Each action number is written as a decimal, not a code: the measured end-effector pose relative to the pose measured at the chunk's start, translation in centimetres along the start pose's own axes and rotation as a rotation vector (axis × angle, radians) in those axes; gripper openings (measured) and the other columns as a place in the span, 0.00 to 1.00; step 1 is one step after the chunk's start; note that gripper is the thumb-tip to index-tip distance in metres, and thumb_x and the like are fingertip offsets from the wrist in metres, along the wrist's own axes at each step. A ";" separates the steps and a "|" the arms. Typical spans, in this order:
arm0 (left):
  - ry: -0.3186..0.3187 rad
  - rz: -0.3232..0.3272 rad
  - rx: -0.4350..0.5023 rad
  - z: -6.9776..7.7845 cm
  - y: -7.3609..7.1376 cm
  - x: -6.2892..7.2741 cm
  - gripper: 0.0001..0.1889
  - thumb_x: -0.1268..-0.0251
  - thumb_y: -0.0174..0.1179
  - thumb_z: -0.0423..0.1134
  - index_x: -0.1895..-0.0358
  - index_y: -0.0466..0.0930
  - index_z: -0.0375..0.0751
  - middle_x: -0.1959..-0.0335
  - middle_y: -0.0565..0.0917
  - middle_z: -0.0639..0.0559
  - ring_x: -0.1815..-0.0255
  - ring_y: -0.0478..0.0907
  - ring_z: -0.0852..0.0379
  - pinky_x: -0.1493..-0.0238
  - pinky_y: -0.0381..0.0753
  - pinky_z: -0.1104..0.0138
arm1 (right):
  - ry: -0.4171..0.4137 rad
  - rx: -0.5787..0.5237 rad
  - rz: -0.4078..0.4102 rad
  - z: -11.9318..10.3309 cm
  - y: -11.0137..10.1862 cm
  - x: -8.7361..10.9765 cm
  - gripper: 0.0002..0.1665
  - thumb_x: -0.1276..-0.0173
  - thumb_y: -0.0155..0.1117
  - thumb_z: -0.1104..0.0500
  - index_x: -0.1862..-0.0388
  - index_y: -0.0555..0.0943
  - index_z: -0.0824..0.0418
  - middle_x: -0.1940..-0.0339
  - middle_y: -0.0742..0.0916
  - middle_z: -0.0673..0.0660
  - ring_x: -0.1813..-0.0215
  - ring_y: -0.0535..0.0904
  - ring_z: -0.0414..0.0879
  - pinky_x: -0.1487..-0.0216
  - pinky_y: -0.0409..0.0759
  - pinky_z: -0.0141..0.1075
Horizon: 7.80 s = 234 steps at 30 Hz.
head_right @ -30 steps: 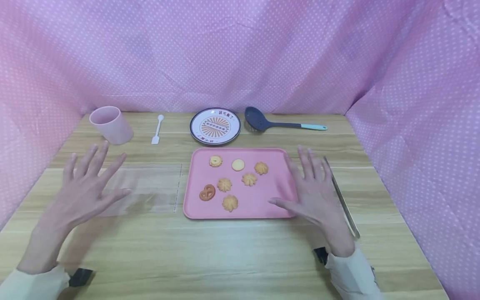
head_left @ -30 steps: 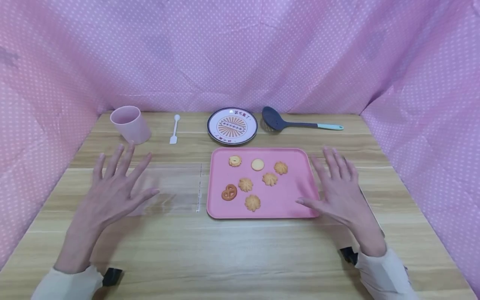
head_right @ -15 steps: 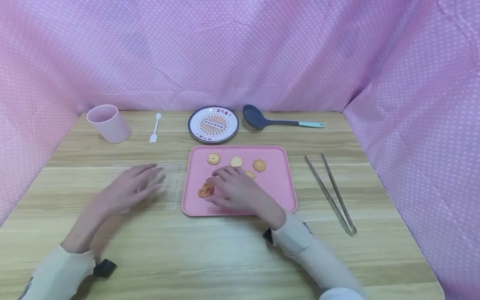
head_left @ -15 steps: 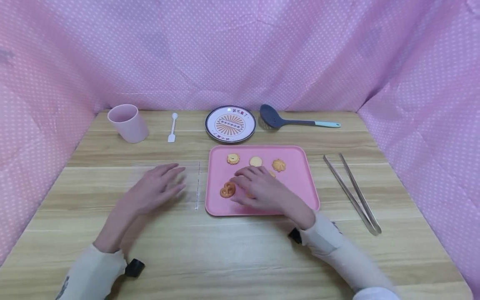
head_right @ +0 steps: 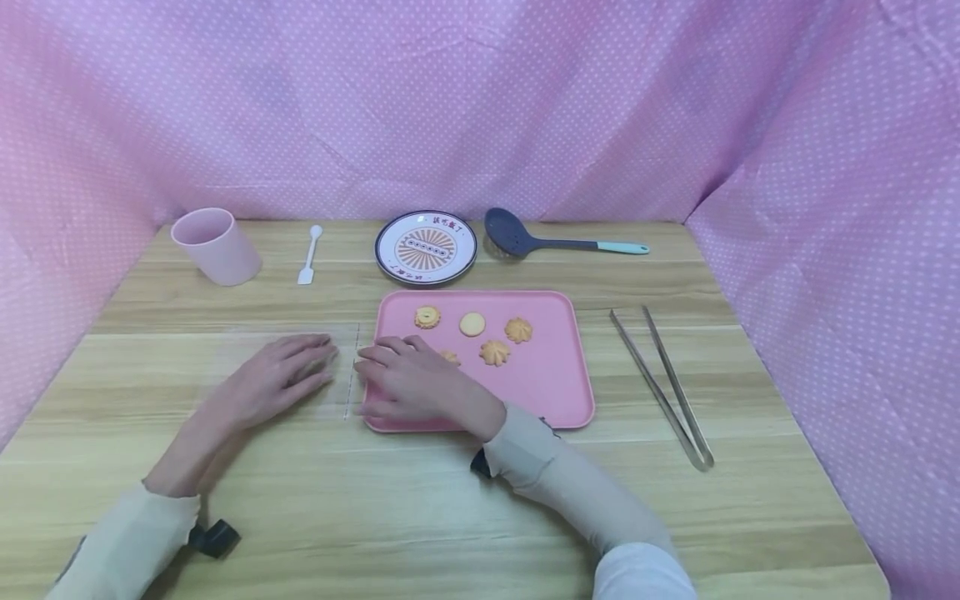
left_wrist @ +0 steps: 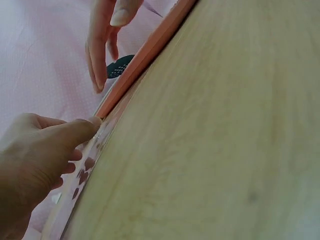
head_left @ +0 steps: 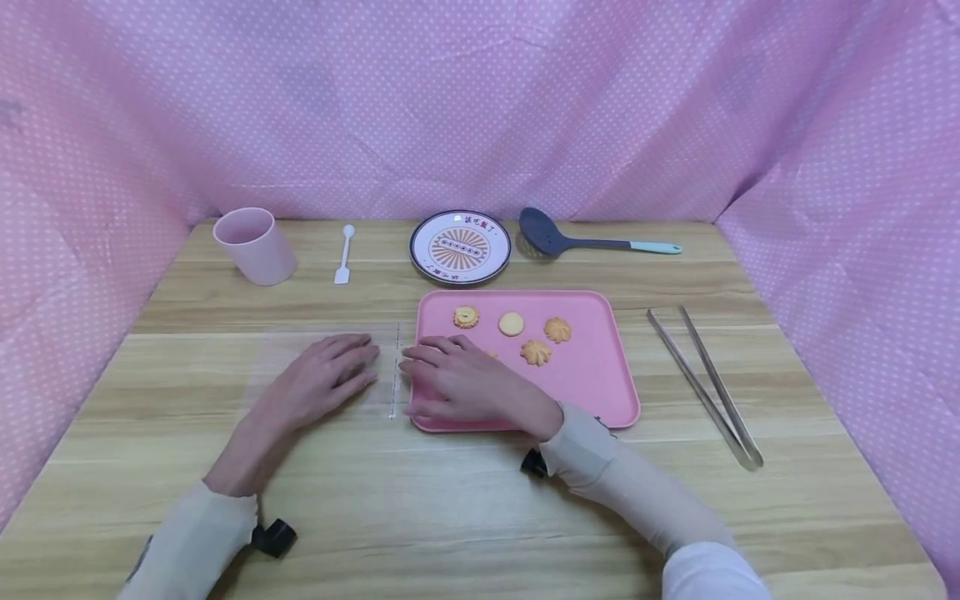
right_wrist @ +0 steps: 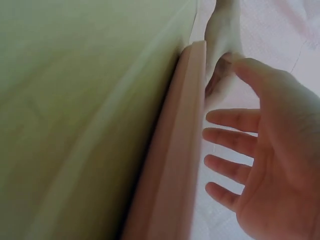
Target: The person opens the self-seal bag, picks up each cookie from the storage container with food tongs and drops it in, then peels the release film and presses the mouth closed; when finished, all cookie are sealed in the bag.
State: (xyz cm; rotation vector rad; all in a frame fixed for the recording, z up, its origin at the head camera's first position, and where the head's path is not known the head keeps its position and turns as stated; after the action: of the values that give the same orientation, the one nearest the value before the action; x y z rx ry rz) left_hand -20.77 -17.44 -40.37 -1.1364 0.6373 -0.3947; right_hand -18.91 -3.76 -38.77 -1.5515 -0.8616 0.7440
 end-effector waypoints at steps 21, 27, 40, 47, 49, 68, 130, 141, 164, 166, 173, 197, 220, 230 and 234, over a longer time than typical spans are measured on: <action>0.029 0.042 0.008 -0.4 0.5 0.4 0.25 0.31 0.68 0.40 0.35 0.80 0.31 0.32 0.76 0.32 0.30 0.70 0.31 0.30 0.65 0.38 | 0.043 0.007 -0.137 0.0 2.0 -1.8 0.44 0.22 0.47 0.27 0.20 0.69 0.53 0.20 0.70 0.50 0.16 0.51 0.50 0.21 0.53 0.53; 0.014 0.015 0.004 -0.5 0.8 0.2 0.22 0.29 0.66 0.39 0.35 0.81 0.34 0.31 0.76 0.34 0.29 0.70 0.33 0.30 0.65 0.38 | 0.053 -0.013 -0.176 -0.2 2.6 -2.0 0.44 0.22 0.45 0.27 0.20 0.68 0.53 0.19 0.68 0.51 0.15 0.49 0.51 0.20 0.53 0.54; 0.049 0.084 -0.007 -0.2 0.1 0.3 0.17 0.30 0.66 0.34 0.41 0.86 0.36 0.35 0.80 0.37 0.32 0.74 0.35 0.32 0.68 0.40 | 0.045 0.001 -0.164 -0.2 2.6 -2.2 0.41 0.21 0.46 0.29 0.23 0.72 0.54 0.20 0.70 0.53 0.17 0.55 0.49 0.21 0.57 0.51; 0.058 0.181 0.052 -0.1 -0.9 0.6 0.16 0.33 0.67 0.30 0.43 0.87 0.36 0.38 0.83 0.38 0.35 0.77 0.36 0.34 0.69 0.40 | 0.030 0.045 -0.155 -0.5 2.4 -2.4 0.41 0.21 0.46 0.29 0.25 0.74 0.55 0.22 0.73 0.54 0.20 0.62 0.47 0.23 0.59 0.50; 0.052 0.216 0.074 -0.1 -1.2 0.8 0.16 0.34 0.67 0.29 0.43 0.87 0.36 0.39 0.83 0.39 0.36 0.77 0.37 0.34 0.70 0.41 | 0.030 0.055 -0.155 -0.5 2.4 -2.4 0.41 0.21 0.46 0.29 0.25 0.75 0.54 0.23 0.74 0.54 0.21 0.63 0.47 0.23 0.60 0.49; 0.021 0.337 0.196 -0.8 -2.8 1.8 0.19 0.35 0.63 0.21 0.41 0.85 0.33 0.40 0.84 0.41 0.38 0.79 0.37 0.35 0.71 0.44 | 0.039 0.012 -0.111 -0.5 2.0 -2.4 0.33 0.20 0.50 0.32 0.31 0.80 0.51 0.28 0.78 0.52 0.21 0.62 0.51 0.24 0.62 0.51; 0.005 0.326 0.175 -1.1 -2.8 1.7 0.17 0.33 0.63 0.23 0.43 0.85 0.32 0.40 0.84 0.36 0.38 0.78 0.33 0.29 0.67 0.50 | 0.993 -0.219 0.350 20.2 -1.9 34.8 0.45 0.23 0.62 0.45 0.34 0.65 0.87 0.46 0.73 0.88 0.46 0.68 0.83 0.49 0.69 0.74; 0.004 0.329 0.182 -1.1 -2.8 1.8 0.17 0.34 0.63 0.23 0.43 0.85 0.33 0.40 0.84 0.38 0.38 0.78 0.33 0.28 0.66 0.55 | 1.045 -0.181 0.330 20.8 -0.5 35.2 0.45 0.24 0.62 0.40 0.35 0.69 0.81 0.42 0.70 0.86 0.46 0.65 0.79 0.53 0.69 0.69; 0.009 0.325 0.182 -1.0 -2.8 1.7 0.17 0.33 0.63 0.23 0.42 0.85 0.32 0.40 0.84 0.38 0.38 0.78 0.34 0.29 0.68 0.51 | 0.961 -0.177 0.423 19.8 -1.7 33.9 0.31 0.23 0.64 0.57 0.34 0.69 0.80 0.48 0.74 0.83 0.51 0.71 0.79 0.55 0.71 0.69; 0.008 0.322 0.181 -1.0 -2.7 1.7 0.17 0.33 0.63 0.23 0.42 0.85 0.32 0.40 0.84 0.38 0.38 0.78 0.34 0.30 0.68 0.50 | 0.936 -0.182 0.431 19.5 -1.9 33.5 0.31 0.23 0.65 0.58 0.34 0.70 0.80 0.50 0.75 0.82 0.53 0.74 0.77 0.56 0.73 0.68; 0.004 0.317 0.184 -1.2 -2.6 1.8 0.18 0.33 0.63 0.23 0.42 0.85 0.33 0.40 0.84 0.39 0.37 0.78 0.35 0.29 0.68 0.49 | 0.894 -0.190 0.455 19.0 -2.5 32.6 0.31 0.25 0.67 0.60 0.33 0.70 0.78 0.51 0.75 0.79 0.53 0.74 0.73 0.55 0.73 0.67; -0.004 0.311 0.183 -1.2 -2.5 1.6 0.18 0.33 0.63 0.23 0.42 0.85 0.33 0.40 0.84 0.38 0.37 0.78 0.36 0.31 0.68 0.48 | 0.598 -0.048 0.376 15.3 -3.7 26.5 0.33 0.33 0.74 0.62 0.32 0.76 0.73 0.52 0.79 0.69 0.57 0.77 0.60 0.60 0.78 0.56; -0.017 0.296 0.189 -1.3 -2.4 1.5 0.17 0.32 0.63 0.24 0.41 0.85 0.33 0.39 0.83 0.38 0.37 0.77 0.35 0.31 0.68 0.45 | 0.567 -0.075 0.221 15.3 -2.2 24.6 0.27 0.27 0.67 0.61 0.33 0.76 0.72 0.52 0.83 0.66 0.51 0.78 0.63 0.53 0.81 0.58; -0.012 0.302 0.193 -1.3 -2.4 1.6 0.18 0.33 0.64 0.23 0.41 0.85 0.34 0.39 0.84 0.40 0.36 0.77 0.37 0.29 0.67 0.48 | 0.533 -0.053 0.250 15.0 -2.5 24.3 0.23 0.29 0.68 0.64 0.38 0.78 0.74 0.57 0.84 0.64 0.55 0.78 0.60 0.56 0.80 0.54; -0.013 0.303 0.194 -1.3 -2.4 1.6 0.18 0.33 0.64 0.23 0.42 0.85 0.34 0.39 0.84 0.39 0.36 0.77 0.37 0.29 0.68 0.47 | 0.510 -0.031 0.274 14.8 -2.7 24.2 0.22 0.29 0.68 0.65 0.40 0.79 0.75 0.58 0.84 0.63 0.57 0.78 0.59 0.57 0.80 0.52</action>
State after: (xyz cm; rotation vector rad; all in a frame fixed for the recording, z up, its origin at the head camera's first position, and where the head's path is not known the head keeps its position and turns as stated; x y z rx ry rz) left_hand -20.31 -20.19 -38.95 -0.8410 0.7305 -0.1846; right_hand -18.90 24.74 -38.20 -1.7993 -0.2885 0.4879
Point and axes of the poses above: each hand's wrist, its own x-axis away from the middle knuckle, its own y-axis out of the palm, z = x × y, the point moved 10 cm from there along -x, towards the middle knuckle
